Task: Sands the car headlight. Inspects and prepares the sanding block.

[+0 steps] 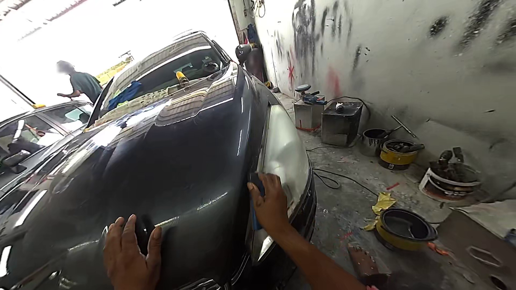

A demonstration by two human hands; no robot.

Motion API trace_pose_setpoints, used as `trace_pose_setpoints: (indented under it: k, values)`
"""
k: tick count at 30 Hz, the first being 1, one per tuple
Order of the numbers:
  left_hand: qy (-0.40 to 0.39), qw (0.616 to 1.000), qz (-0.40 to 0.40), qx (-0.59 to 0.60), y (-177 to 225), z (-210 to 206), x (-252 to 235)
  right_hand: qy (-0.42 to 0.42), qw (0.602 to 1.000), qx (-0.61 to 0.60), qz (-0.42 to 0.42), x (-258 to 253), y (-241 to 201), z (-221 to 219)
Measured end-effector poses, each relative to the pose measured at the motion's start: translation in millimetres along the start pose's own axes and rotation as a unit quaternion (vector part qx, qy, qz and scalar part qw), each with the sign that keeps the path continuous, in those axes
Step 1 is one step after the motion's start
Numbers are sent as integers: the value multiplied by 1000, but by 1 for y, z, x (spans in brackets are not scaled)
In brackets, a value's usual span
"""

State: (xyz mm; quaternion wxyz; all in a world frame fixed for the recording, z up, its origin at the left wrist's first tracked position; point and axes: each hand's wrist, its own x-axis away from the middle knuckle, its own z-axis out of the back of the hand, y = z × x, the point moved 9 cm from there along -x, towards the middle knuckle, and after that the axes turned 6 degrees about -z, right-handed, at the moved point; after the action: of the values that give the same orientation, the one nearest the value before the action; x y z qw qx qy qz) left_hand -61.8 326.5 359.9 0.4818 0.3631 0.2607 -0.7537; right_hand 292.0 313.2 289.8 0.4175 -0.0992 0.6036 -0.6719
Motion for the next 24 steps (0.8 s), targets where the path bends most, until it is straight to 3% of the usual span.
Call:
trace_pose_setpoints:
  k: [5,10,16,21,24]
  values:
    - [2,1000,-2,-2,-3,0,2,-2,998,-11,-66,-57,5,2]
    - [-8,1000,-5,-4,-2,-2,3,-9,1000,6,21,20,1,1]
    - [-11,1000,-11,-8,-3,-2,3,-2,1000,-17,16,-20,-6,5]
    - [-11,1000,-15,-2,-3,-3,4,-22,999,-14,22,24,-1,-1]
    - [-7,1000,-19,-2,-3,-2,2,-21,999,-26,16,-12,-3,0]
